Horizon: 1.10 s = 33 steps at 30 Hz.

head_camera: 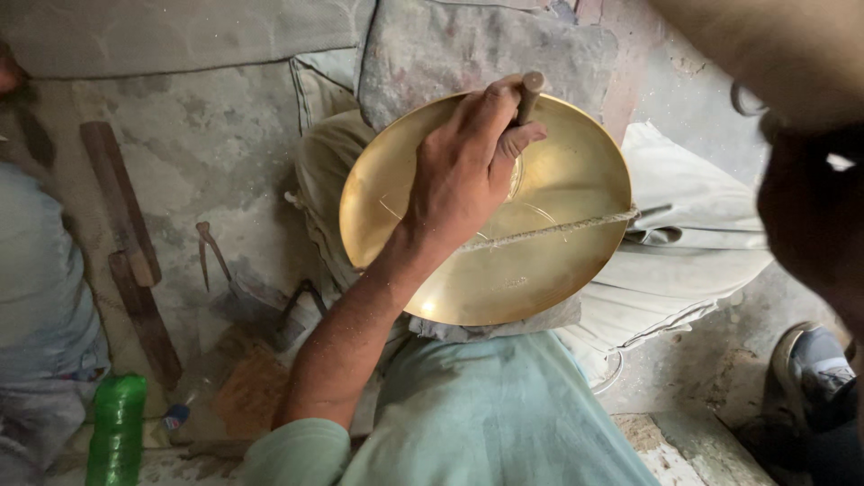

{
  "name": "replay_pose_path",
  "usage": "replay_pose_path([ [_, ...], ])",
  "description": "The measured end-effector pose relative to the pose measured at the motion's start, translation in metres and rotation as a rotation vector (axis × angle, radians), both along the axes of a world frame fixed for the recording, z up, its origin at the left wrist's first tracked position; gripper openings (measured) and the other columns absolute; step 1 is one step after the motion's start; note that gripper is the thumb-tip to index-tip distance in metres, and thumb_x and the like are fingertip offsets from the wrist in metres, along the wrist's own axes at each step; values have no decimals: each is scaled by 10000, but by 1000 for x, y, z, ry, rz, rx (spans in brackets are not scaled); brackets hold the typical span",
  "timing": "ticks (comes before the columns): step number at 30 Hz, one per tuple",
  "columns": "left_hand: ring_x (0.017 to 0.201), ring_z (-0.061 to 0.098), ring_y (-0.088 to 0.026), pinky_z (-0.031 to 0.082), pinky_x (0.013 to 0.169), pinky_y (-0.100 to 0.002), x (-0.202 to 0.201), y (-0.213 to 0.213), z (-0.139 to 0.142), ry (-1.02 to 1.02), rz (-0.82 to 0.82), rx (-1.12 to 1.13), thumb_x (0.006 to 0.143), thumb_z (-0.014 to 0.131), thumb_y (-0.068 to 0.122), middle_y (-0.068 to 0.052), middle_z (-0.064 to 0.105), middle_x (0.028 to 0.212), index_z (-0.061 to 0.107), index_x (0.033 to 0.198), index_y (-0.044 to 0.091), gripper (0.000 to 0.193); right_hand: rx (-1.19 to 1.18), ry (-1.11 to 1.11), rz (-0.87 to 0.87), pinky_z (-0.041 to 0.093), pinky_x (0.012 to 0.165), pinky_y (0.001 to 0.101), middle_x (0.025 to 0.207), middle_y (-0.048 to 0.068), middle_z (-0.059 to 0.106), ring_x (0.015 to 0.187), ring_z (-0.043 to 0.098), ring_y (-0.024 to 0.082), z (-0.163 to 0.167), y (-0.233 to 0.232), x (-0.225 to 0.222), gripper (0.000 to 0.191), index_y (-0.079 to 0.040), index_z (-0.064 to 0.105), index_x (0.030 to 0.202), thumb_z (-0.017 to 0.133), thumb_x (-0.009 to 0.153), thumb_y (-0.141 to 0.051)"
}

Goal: The person sits on the floor with a brass plate held on a sandbag on their lap, hammering a punch to engrave a leaf design into the metal. They reposition the punch across the plate surface and continue hammering, working around a rope laid across the plate.

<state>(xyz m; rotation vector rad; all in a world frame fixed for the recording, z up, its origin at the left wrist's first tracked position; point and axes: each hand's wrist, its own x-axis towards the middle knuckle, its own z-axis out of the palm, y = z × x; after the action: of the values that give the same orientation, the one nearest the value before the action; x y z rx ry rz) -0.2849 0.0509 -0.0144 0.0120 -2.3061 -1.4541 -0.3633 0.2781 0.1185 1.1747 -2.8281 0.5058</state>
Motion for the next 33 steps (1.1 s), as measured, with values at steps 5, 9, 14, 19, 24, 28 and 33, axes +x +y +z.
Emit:
replay_pose_path([
  [5,967,705,-305,558,803,-421,-2,-2,0,-77,-45,-27,1022,761,168,-87,683,1087,568,1286,72,340,-3,3,-6,575,972,398,1278,255,607,1188,659,361,0,2,1,500,90,472,1372,521,917,292],
  [9,968,721,-260,579,797,-383,1,3,-4,-15,-5,3,1036,728,165,-76,686,1076,582,1268,95,283,0,1,-13,574,968,397,1274,257,609,1183,660,361,-1,3,2,493,91,475,1368,521,919,290],
  [14,943,694,-282,568,802,-393,9,10,-8,43,121,15,1070,685,234,-94,663,1061,573,1244,56,273,-7,-2,-21,574,962,396,1270,259,611,1178,662,362,-2,2,3,485,94,479,1363,522,920,288],
  [19,837,684,-259,553,743,-370,13,17,-9,-37,187,66,1074,694,288,-87,648,964,572,1103,59,262,-3,-7,-23,573,957,396,1266,261,614,1172,664,363,-4,3,3,477,96,483,1358,523,922,286],
  [24,878,687,-262,559,758,-367,9,14,-8,32,176,13,1084,685,284,-90,654,1010,577,1152,63,255,-11,-5,-26,572,952,395,1262,263,616,1166,666,363,-5,5,3,469,99,487,1353,524,924,284],
  [28,937,694,-275,564,765,-371,9,11,-7,12,97,22,1058,691,243,-89,665,1037,595,1202,64,249,-12,-1,-28,572,947,395,1259,265,618,1162,667,364,-7,5,2,463,101,490,1349,524,925,282],
  [33,911,694,-275,550,760,-387,8,11,-6,-45,74,-24,1048,707,230,-65,663,989,610,1169,75,219,-13,-6,-34,572,942,394,1255,267,621,1156,669,364,-9,6,2,455,103,494,1344,525,927,280],
])
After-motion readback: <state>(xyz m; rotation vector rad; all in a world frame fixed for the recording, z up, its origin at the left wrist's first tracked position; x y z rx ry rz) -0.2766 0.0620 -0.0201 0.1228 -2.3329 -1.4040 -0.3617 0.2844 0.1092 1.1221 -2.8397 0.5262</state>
